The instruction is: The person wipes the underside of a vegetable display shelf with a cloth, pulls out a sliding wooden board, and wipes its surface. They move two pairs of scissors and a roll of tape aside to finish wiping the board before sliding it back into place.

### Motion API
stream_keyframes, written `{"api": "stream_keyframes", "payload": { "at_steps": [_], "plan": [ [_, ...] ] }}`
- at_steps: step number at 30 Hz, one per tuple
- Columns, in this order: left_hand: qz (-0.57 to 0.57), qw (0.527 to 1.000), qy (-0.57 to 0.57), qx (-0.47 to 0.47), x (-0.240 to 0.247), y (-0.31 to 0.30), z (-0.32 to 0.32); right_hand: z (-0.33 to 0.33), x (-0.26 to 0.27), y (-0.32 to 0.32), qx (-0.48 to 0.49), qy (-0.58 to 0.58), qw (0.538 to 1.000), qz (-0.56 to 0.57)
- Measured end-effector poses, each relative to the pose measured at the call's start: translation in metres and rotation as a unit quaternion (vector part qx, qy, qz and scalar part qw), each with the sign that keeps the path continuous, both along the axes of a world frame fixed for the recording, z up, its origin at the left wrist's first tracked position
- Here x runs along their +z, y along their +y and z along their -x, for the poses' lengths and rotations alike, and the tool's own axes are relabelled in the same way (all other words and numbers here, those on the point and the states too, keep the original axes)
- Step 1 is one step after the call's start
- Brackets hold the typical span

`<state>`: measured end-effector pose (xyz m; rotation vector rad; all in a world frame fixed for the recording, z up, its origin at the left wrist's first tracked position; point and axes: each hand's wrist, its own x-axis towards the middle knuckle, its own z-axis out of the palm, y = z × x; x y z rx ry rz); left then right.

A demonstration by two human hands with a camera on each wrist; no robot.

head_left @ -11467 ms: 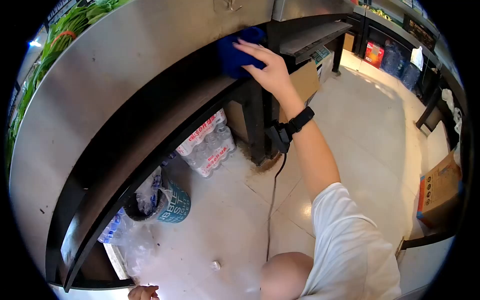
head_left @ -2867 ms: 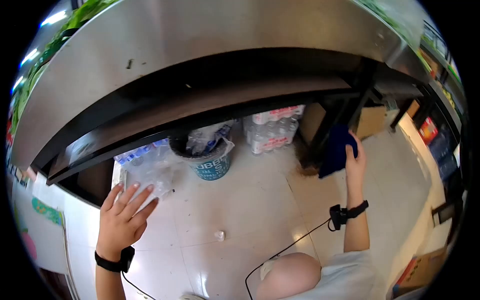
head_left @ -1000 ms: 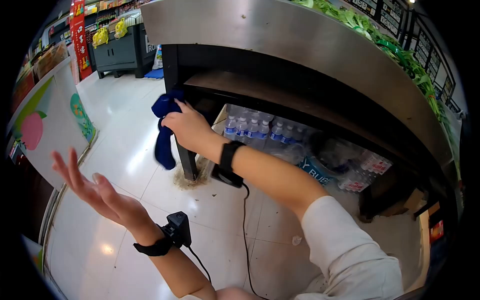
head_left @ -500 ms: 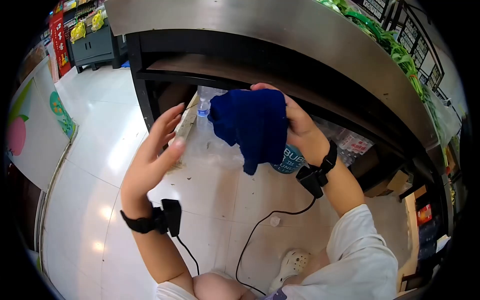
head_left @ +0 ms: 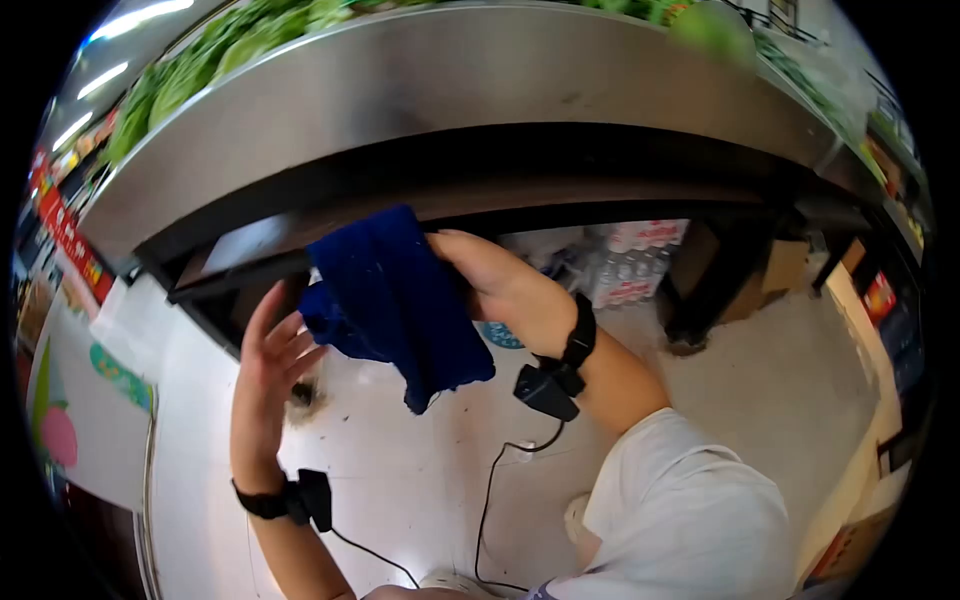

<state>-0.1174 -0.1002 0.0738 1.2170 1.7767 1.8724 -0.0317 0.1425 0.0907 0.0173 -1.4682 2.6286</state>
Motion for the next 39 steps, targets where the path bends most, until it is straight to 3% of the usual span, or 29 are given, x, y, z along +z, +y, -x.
{"api": "stream_keyframes", "payload": {
  "at_steps": [1,4,6,7,8,11,12,13,14,15,16,19,21,23,26,29,33,35,39],
  "plan": [
    [0.007,0.999,0.034,0.039,0.002,0.007,-0.006,-0.01,0.005,0.011,-0.016,0.013,1.0,0.0],
    [0.009,0.993,0.109,0.046,0.011,0.012,-0.023,-0.054,0.025,0.053,-0.122,0.104,0.953,-0.256],
    [0.035,0.988,0.148,0.033,0.016,0.016,-0.028,-0.095,0.041,0.083,-0.196,0.1,0.883,-0.415],
    [0.042,0.984,0.171,0.026,0.017,0.019,-0.031,-0.116,0.044,0.1,-0.253,0.108,0.825,-0.494],
    [0.032,0.983,0.177,0.042,0.019,0.026,-0.04,-0.137,0.046,0.116,-0.301,0.076,0.791,-0.527],
    [0.049,0.973,0.224,0.027,0.016,0.03,-0.039,-0.195,0.047,0.155,-0.488,-0.049,0.729,-0.478],
    [0.054,0.973,0.223,0.023,0.015,0.031,-0.039,-0.21,0.039,0.176,-0.571,-0.068,0.686,-0.446],
    [0.058,0.973,0.223,0.019,0.014,0.033,-0.04,-0.223,0.035,0.194,-0.665,-0.088,0.597,-0.44],
    [0.06,0.973,0.22,0.018,0.013,0.035,-0.04,-0.24,0.03,0.209,-0.711,-0.086,0.59,-0.373],
    [0.06,0.975,0.215,0.016,0.012,0.036,-0.04,-0.246,0.017,0.238,-0.802,-0.085,0.465,-0.365],
    [0.059,0.976,0.21,0.013,0.012,0.037,-0.039,-0.243,0.018,0.235,-0.864,-0.075,0.401,-0.294],
    [0.055,0.978,0.199,0.008,0.01,0.041,-0.04,-0.221,-0.001,0.266,-0.918,-0.044,0.296,-0.26],
    [0.053,0.979,0.195,0.011,0.011,0.042,-0.042,-0.197,-0.005,0.26,-0.885,-0.044,0.368,-0.281],
    [0.054,0.979,0.194,0.019,0.013,0.043,-0.044,-0.171,-0.002,0.249,-0.853,-0.031,0.389,-0.345],
    [0.052,0.978,0.202,0.028,0.015,0.039,-0.04,-0.143,0.004,0.219,-0.855,-0.003,0.423,-0.298],
    [0.041,0.979,0.199,0.033,0.015,0.043,-0.037,-0.116,-0.006,0.19,-0.837,0.04,0.415,-0.353],
    [0.041,0.98,0.193,0.032,0.013,0.048,-0.034,-0.067,-0.02,0.137,-0.772,0.073,0.468,-0.424],
    [0.042,0.979,0.196,0.035,0.01,0.048,-0.031,-0.044,-0.026,0.11,-0.742,0.097,0.425,-0.509],
    [0.038,0.98,0.191,0.038,0.009,0.046,-0.029,-0.001,-0.029,0.067,-0.634,0.141,0.425,-0.631]
  ]
}}
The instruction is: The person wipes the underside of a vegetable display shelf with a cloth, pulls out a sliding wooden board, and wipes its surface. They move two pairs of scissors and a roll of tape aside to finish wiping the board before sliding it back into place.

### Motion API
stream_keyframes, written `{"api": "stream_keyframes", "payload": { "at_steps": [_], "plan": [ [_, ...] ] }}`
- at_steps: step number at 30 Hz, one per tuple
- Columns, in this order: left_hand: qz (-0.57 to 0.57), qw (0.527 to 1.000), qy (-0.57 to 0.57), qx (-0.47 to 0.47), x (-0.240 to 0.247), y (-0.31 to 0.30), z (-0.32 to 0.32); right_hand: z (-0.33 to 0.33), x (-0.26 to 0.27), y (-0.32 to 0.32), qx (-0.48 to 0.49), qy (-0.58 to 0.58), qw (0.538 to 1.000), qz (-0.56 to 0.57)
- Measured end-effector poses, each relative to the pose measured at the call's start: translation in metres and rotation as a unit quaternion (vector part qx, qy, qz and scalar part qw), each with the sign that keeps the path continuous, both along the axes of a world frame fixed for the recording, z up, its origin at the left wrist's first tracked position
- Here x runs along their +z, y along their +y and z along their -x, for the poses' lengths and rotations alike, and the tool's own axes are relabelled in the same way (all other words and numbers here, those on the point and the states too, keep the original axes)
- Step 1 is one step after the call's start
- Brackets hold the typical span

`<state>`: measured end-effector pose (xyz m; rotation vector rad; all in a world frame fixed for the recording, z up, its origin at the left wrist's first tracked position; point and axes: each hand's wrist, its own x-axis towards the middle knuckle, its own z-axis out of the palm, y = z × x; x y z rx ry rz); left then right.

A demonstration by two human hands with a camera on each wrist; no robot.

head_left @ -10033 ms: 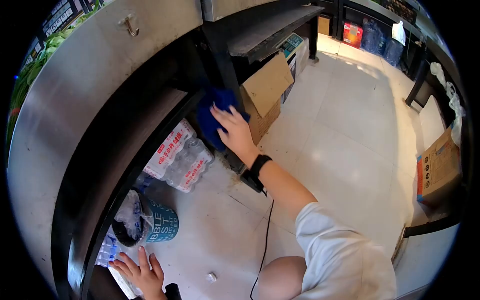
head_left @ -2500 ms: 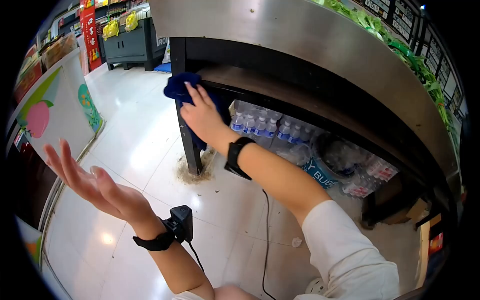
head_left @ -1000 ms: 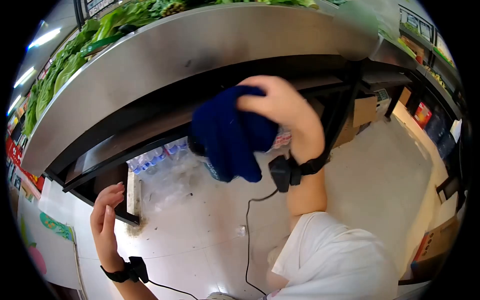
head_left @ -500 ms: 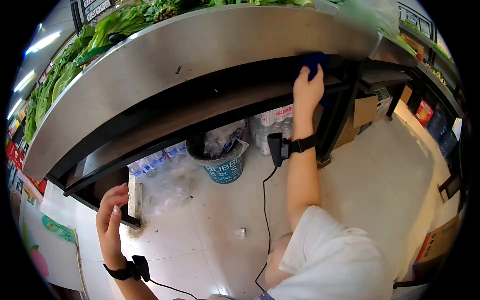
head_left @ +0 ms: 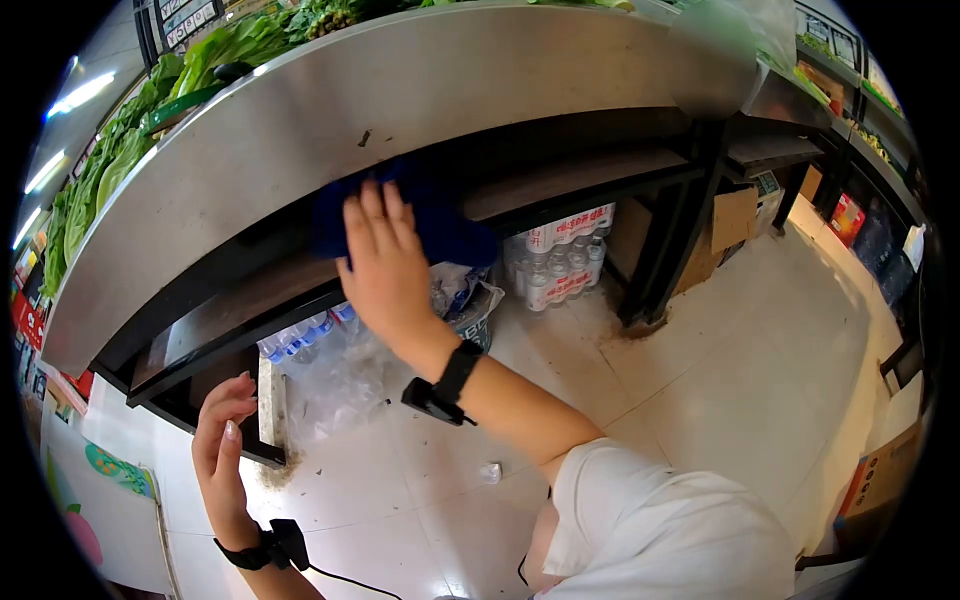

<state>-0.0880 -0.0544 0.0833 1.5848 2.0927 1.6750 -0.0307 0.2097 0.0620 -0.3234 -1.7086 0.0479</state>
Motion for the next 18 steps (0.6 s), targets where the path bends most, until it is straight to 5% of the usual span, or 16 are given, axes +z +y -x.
{"api": "stream_keyframes", "payload": {
  "at_steps": [10,14,18],
  "plan": [
    [-0.072,0.997,0.025,0.018,0.023,-0.047,0.011,0.059,-0.003,-0.06,-0.011,-0.033,0.999,-0.04],
    [-0.039,0.999,-0.024,0.01,0.029,-0.082,0.021,0.103,0.004,-0.099,0.066,-0.062,0.992,-0.084],
    [-0.065,0.996,0.023,0.056,0.031,-0.111,0.02,0.133,0.004,-0.13,0.011,-0.081,0.995,-0.056]
  ]
}}
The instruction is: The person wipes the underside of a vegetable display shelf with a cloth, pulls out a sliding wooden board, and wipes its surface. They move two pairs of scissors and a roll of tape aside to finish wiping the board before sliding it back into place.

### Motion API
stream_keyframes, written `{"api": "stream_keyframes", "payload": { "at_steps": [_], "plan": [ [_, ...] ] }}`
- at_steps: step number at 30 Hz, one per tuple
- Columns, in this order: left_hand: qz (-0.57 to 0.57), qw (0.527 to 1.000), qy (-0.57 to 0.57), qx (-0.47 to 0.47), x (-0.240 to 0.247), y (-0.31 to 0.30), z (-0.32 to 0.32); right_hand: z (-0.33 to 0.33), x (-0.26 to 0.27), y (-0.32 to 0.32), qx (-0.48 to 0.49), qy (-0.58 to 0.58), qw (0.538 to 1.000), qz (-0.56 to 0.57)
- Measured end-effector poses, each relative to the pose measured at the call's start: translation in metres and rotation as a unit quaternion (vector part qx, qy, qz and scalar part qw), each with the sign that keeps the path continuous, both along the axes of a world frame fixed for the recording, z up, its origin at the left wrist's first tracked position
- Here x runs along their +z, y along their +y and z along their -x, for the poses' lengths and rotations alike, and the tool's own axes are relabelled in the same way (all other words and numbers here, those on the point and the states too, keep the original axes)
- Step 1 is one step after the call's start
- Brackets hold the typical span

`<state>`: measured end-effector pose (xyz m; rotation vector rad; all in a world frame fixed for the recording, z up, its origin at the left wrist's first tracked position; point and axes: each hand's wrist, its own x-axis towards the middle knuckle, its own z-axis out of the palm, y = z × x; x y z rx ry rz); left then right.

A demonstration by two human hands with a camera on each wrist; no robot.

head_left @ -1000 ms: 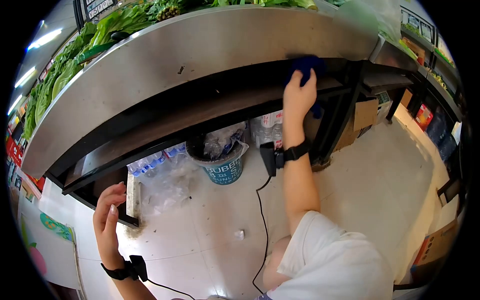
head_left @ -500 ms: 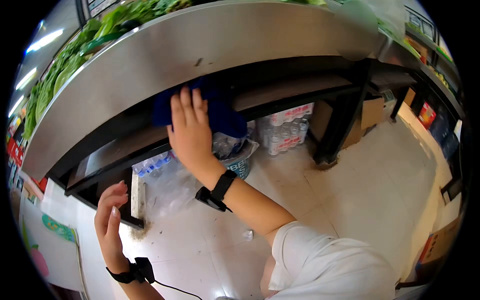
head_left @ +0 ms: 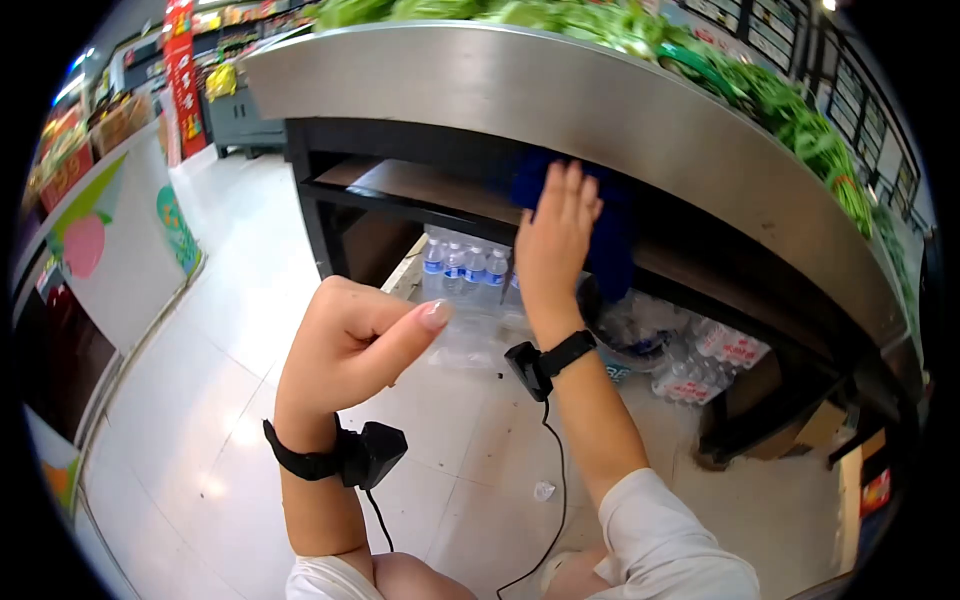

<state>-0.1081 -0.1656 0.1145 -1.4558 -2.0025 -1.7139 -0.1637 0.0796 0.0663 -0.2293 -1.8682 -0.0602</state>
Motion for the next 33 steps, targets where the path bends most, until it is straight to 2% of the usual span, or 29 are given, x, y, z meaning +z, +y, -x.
{"api": "stream_keyframes", "payload": {
  "at_steps": [3,6,7,10,16,20,23,27,31,33],
  "plan": [
    [-0.03,0.999,-0.044,0.003,-0.002,-0.019,0.006,0.007,0.001,-0.006,-0.008,0.016,1.0,-0.009],
    [-0.06,0.996,-0.072,0.007,-0.005,-0.035,0.013,0.024,-0.003,-0.022,0.017,-0.015,0.999,-0.047],
    [-0.07,0.994,-0.078,0.007,-0.007,-0.04,0.015,0.031,-0.002,-0.032,0.054,-0.038,0.997,-0.051],
    [-0.089,0.992,-0.091,0.017,-0.014,-0.056,0.024,0.071,0.003,-0.061,0.143,-0.045,0.984,-0.1],
    [-0.133,0.984,-0.111,0.045,-0.03,-0.092,0.041,0.161,0.009,-0.117,0.183,-0.064,0.952,-0.237],
    [-0.155,0.979,-0.115,0.058,-0.037,-0.115,0.044,0.22,0.018,-0.167,0.096,-0.067,0.917,-0.382],
    [-0.19,0.972,-0.102,0.09,-0.046,-0.125,0.052,0.255,0.021,-0.195,0.068,-0.049,0.903,-0.422],
    [-0.206,0.967,-0.109,0.101,-0.048,-0.126,0.057,0.278,0.019,-0.214,0.022,-0.039,0.9,-0.434],
    [-0.166,0.969,-0.111,0.148,-0.044,-0.127,0.051,0.277,0.02,-0.208,0.089,-0.069,0.898,-0.426],
    [-0.242,0.948,-0.088,0.185,-0.05,-0.137,0.052,0.271,0.018,-0.209,0.045,-0.083,0.89,-0.446]
  ]
}}
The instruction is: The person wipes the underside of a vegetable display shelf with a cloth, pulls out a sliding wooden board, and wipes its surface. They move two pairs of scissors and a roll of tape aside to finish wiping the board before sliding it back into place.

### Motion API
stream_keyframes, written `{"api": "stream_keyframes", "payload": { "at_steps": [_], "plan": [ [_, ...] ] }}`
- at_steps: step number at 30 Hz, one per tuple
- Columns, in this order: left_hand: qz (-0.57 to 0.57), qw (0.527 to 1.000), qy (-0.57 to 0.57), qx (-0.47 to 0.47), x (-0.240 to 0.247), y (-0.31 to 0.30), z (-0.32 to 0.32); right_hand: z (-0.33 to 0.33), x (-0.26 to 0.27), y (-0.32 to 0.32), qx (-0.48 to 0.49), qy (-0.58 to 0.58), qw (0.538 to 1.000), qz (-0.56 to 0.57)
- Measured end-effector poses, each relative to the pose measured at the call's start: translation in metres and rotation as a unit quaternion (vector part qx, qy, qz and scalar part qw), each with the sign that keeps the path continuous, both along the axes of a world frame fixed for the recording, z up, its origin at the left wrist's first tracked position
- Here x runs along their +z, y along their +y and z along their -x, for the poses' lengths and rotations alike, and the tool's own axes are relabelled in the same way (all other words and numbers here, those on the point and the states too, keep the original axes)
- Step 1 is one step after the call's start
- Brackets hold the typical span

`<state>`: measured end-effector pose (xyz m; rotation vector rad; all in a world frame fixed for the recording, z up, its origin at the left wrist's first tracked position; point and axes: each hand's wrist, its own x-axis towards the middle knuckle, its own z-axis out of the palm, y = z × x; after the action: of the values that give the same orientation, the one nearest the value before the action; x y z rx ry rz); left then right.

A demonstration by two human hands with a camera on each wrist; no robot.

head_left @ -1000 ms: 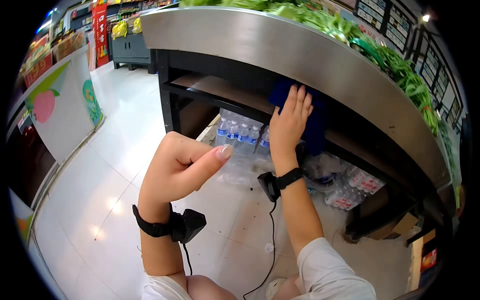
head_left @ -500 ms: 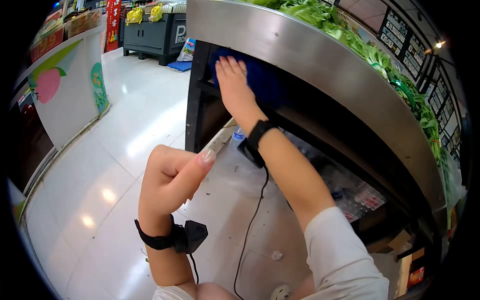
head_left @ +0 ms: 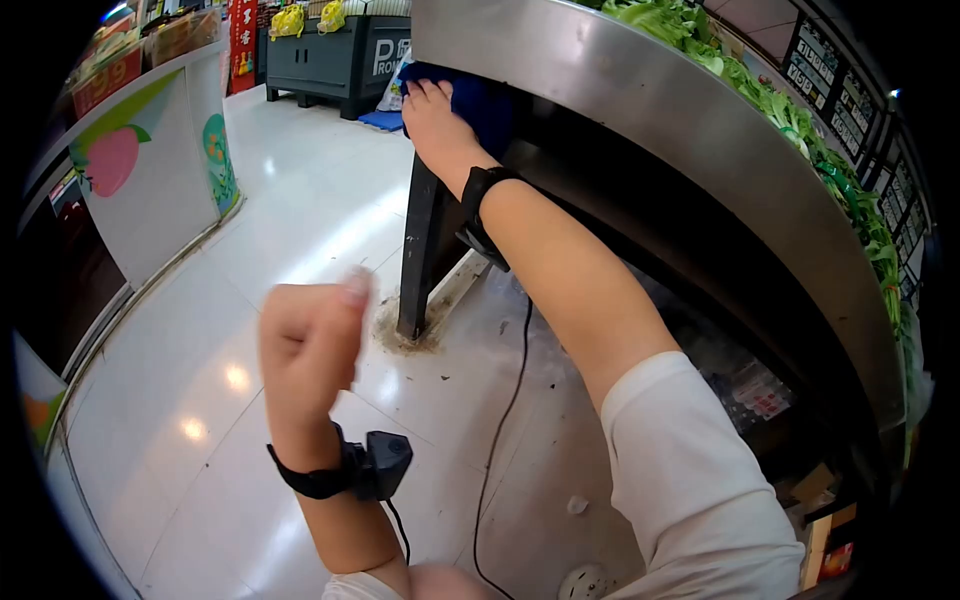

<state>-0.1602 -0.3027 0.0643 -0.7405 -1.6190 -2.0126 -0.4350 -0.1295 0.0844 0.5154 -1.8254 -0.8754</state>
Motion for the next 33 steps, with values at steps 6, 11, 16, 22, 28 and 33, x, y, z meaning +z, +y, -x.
{"api": "stream_keyframes", "payload": {
  "at_steps": [6,11,16,22,28,33],
  "plan": [
    [-0.154,0.983,0.066,0.081,-0.005,-0.033,-0.001,0.017,-0.04,-0.028,-0.136,-0.017,0.99,-0.026],
    [-0.129,0.983,0.112,0.073,-0.01,-0.042,0.006,0.078,-0.078,-0.035,-0.253,0.139,0.95,-0.117],
    [-0.126,0.985,0.08,0.085,-0.021,-0.045,0.017,0.037,-0.076,-0.066,-0.164,-0.06,0.985,0.013],
    [-0.122,0.987,0.062,0.081,-0.036,-0.054,0.026,-0.009,-0.1,-0.025,0.022,-0.084,0.996,0.029],
    [-0.144,0.987,0.066,0.008,-0.046,-0.046,0.042,-0.028,-0.147,-0.01,0.204,-0.234,0.92,0.238],
    [-0.183,0.981,0.046,0.045,-0.053,-0.048,0.044,-0.035,-0.229,0.006,0.192,-0.319,0.912,0.172]
  ]
}}
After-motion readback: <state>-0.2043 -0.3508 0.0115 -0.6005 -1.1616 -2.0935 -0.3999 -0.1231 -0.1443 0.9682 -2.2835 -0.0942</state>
